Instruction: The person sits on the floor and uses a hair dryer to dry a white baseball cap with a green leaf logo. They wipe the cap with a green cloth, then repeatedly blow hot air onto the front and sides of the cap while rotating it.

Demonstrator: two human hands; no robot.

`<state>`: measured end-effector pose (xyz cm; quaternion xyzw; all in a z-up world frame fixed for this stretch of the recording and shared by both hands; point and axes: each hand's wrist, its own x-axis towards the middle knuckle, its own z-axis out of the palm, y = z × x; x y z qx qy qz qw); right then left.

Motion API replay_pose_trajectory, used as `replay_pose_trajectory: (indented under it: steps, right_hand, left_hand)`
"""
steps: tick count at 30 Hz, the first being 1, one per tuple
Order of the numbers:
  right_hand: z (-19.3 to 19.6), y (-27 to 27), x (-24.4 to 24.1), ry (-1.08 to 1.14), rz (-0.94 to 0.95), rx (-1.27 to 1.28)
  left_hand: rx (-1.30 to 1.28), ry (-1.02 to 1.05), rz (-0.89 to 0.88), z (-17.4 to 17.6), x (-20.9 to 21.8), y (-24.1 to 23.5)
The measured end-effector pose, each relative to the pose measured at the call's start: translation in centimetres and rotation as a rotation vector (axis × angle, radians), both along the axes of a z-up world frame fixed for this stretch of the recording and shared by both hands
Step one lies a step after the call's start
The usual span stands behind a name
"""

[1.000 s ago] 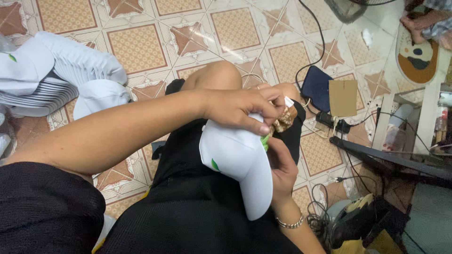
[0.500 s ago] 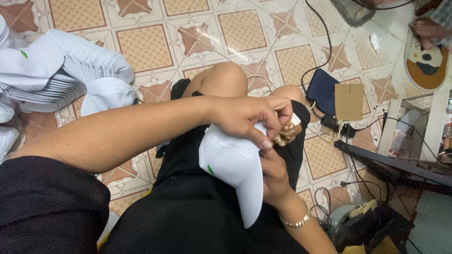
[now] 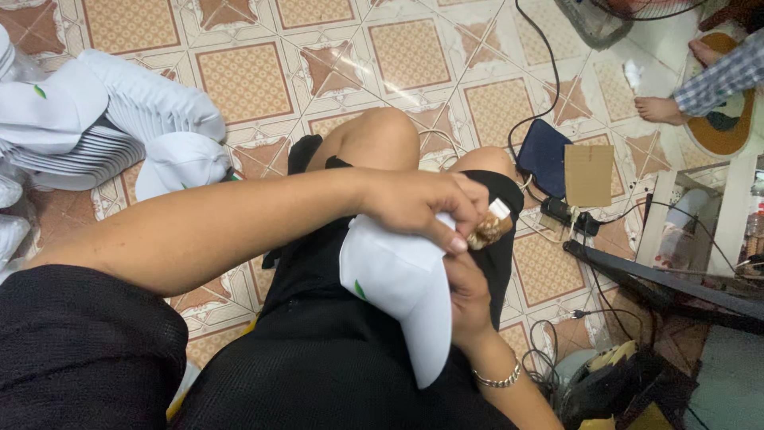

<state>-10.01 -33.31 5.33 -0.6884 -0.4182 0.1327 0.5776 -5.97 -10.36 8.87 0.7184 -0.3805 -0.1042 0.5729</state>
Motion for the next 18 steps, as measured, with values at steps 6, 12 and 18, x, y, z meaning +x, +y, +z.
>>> replay_pose_trajectory:
  steps: [6,12,18]
  right_hand:
    - [-0.8,0.8,-0.4,0.138,0.120,0.062]
    - [-0.8,0.9,-0.1,1.191,-0.030,0.280]
    - [-0.5,-0.4,-0.6,0.389,-0.244,0.087]
  left_hand:
    - [0.005,-0.005,0.074,-0.5,-0.7,-0.2]
    - [-0.038,0.009,0.090,-0.4,0.3,0.1]
    - [-0.100,0.046,0.531,-0.7,-0.2,0.0]
